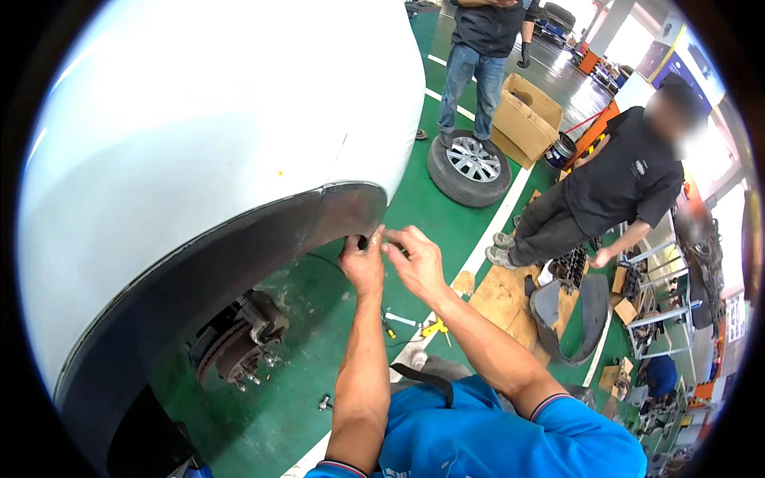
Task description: The person aligns and secures a black plastic wheel arch liner inside the front wheel well of a white car. They repeatedly press and adjust the liner edges to fit the contours of the wheel well, using both hands to hold and position the part.
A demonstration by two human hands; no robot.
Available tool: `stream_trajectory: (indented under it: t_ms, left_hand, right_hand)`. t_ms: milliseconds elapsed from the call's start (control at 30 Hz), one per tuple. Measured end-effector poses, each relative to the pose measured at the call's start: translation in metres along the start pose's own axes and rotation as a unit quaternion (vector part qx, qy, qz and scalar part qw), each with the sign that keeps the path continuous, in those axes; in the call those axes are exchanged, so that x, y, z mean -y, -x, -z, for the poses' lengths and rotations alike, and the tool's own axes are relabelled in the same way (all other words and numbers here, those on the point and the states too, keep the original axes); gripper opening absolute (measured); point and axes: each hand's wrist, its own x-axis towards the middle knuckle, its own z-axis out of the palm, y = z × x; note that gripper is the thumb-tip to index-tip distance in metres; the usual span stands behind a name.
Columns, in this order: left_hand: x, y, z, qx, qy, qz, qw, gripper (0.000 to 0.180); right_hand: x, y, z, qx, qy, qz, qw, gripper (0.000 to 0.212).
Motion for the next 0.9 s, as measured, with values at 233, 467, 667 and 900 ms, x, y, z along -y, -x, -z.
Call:
stream_trajectory:
  t_ms: [233,467,667,900]
  left_hand:
    - [0.009,-0.006,0.003,-0.024,-0.063,-0.057,0.996,0.027]
    - [0.000,-0.003,0.005,0.013,-0.074,-0.012,0.997,0.028]
    - [-0.002,-0.003,0.004,0.016,-0.033,0.017,0.999,0.028]
    - [-0.010,0.001,0.003,0.042,0.076,0.132,0.987,0.027]
  right_hand:
    - [0.017,-0.005,-0.015,-0.002,0.064,-0.061,0.996,0.024]
    - [0.020,0.006,-0.022,-0.028,0.012,-0.106,0.994,0.026]
    - [0.018,0.013,-0.025,-0.014,-0.133,-0.166,0.977,0.032]
    - [0.022,0.005,-0.013,0.028,-0.436,-0.339,0.833,0.035]
